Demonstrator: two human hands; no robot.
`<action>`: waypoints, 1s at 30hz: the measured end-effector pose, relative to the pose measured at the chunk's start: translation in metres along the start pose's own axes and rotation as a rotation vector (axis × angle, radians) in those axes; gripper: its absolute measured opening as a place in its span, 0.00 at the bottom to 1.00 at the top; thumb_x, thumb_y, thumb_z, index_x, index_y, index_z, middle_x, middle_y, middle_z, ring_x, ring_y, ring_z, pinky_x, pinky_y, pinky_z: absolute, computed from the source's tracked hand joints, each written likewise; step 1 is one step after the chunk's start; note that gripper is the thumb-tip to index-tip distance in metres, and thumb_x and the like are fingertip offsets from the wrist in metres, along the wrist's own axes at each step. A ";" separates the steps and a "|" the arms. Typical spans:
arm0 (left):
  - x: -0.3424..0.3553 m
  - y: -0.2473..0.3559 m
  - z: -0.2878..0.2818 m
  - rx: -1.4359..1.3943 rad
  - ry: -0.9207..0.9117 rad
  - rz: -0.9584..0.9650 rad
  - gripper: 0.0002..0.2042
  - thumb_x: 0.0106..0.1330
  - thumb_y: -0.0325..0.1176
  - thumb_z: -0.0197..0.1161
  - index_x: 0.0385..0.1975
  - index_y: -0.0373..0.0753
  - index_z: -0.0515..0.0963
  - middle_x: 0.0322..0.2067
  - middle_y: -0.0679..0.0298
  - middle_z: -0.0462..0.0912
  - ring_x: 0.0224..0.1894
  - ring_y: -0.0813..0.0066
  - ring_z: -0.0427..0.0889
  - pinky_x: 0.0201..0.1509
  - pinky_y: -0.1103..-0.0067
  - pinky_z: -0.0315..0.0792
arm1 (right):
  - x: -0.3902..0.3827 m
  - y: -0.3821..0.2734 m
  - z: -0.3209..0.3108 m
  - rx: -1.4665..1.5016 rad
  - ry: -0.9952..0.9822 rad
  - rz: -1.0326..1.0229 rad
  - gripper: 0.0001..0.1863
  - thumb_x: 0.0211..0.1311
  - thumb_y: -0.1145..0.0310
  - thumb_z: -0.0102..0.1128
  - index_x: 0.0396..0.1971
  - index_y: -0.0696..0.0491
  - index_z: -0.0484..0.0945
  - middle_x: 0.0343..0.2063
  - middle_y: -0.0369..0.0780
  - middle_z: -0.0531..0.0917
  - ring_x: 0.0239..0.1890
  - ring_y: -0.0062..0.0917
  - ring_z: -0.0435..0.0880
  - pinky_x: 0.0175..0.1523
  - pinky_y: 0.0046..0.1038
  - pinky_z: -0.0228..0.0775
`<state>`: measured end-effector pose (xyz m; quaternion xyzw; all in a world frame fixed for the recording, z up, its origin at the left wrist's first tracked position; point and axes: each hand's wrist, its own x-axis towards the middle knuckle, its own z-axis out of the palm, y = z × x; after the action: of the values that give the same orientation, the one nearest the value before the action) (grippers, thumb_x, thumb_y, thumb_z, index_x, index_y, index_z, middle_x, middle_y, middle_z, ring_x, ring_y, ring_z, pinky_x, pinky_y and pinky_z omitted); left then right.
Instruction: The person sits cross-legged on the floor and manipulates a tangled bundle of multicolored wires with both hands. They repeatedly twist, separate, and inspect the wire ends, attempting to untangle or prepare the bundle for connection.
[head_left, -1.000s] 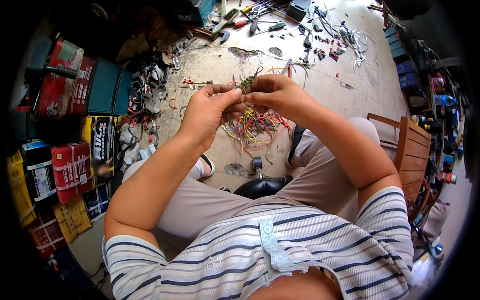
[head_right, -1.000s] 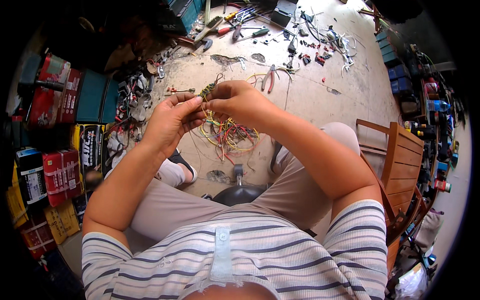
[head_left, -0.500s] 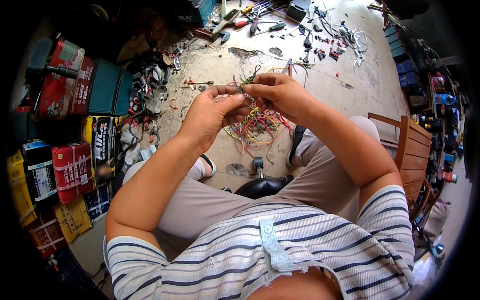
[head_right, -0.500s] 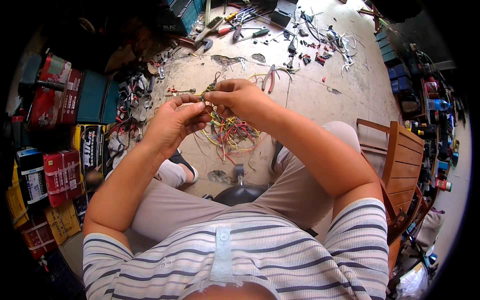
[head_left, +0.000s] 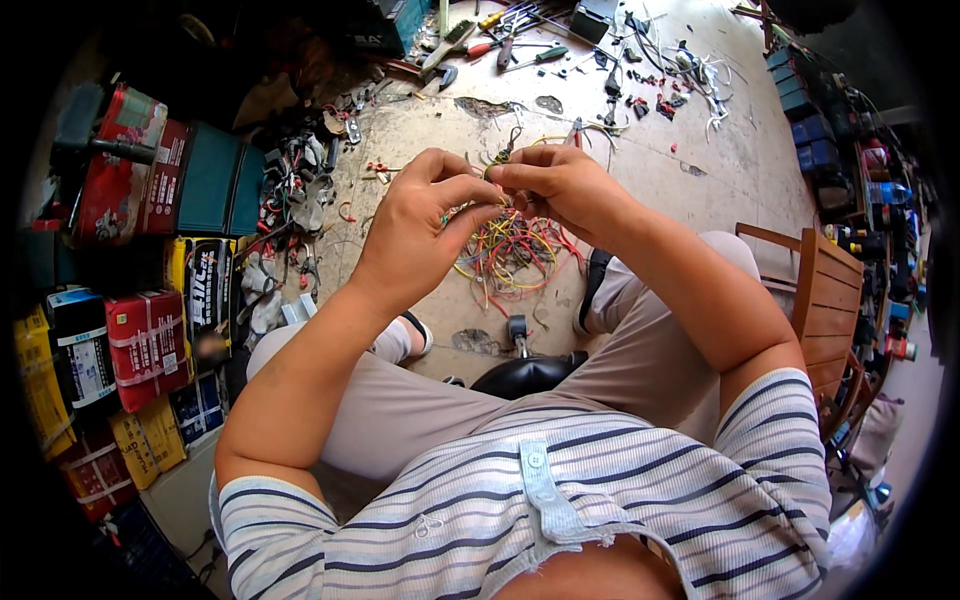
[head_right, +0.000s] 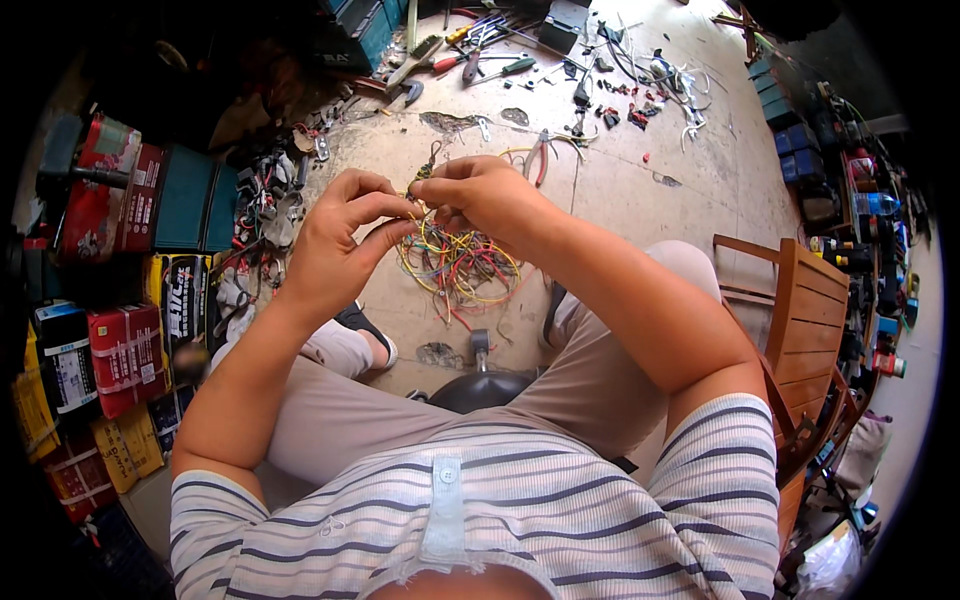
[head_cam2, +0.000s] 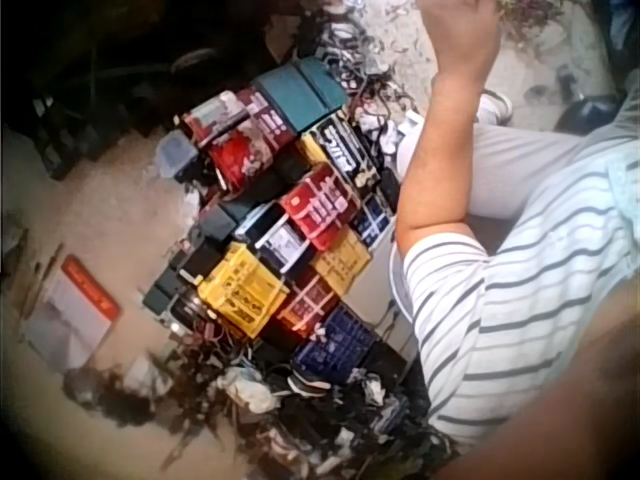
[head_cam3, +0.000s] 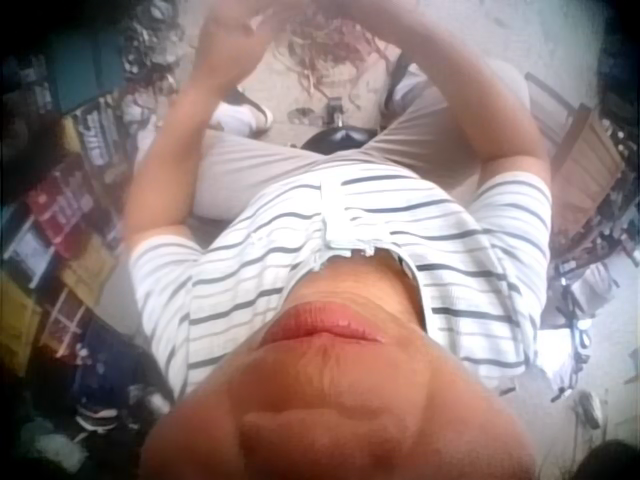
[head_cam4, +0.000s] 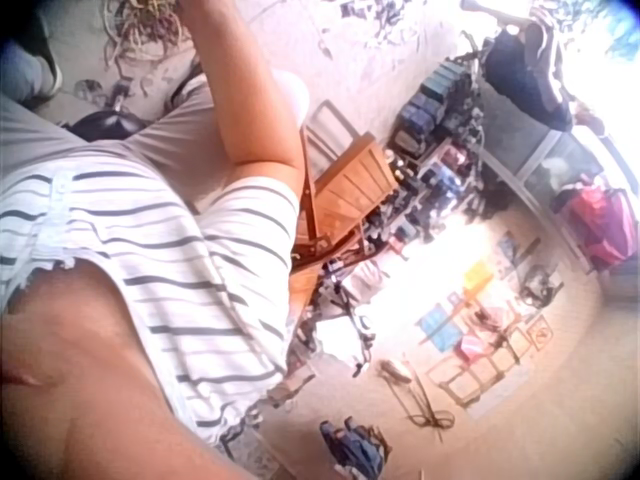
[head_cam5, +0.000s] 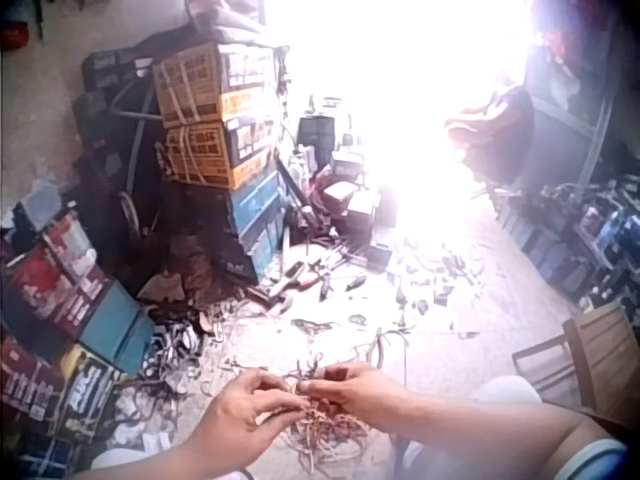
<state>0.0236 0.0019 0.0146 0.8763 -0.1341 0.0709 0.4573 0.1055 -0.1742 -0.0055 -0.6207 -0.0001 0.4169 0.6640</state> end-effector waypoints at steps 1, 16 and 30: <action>0.000 -0.001 0.001 -0.037 0.006 0.024 0.07 0.55 0.26 0.64 0.35 0.39 0.80 0.34 0.60 0.77 0.36 0.65 0.77 0.40 0.76 0.72 | 0.001 0.001 0.000 0.001 -0.007 -0.004 0.08 0.60 0.67 0.59 0.30 0.57 0.76 0.24 0.32 0.76 0.24 0.11 0.73 0.28 0.14 0.66; 0.002 0.004 0.000 -0.598 0.069 -0.378 0.08 0.68 0.29 0.53 0.38 0.35 0.78 0.21 0.76 0.71 0.23 0.92 0.63 0.25 0.90 0.59 | -0.008 -0.005 0.005 0.054 -0.090 0.078 0.09 0.57 0.66 0.63 0.29 0.57 0.76 0.22 0.32 0.76 0.22 0.13 0.74 0.27 0.14 0.65; 0.006 -0.004 0.003 -0.903 0.256 -0.538 0.13 0.71 0.33 0.46 0.49 0.32 0.64 0.35 0.56 0.78 0.36 0.71 0.80 0.42 0.80 0.75 | -0.003 -0.003 -0.004 0.155 0.019 0.090 0.09 0.58 0.67 0.62 0.34 0.56 0.77 0.25 0.31 0.77 0.25 0.13 0.77 0.29 0.13 0.71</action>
<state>0.0306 0.0000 0.0114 0.5802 0.1348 -0.0071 0.8032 0.1073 -0.1786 -0.0028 -0.5708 0.0661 0.4392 0.6906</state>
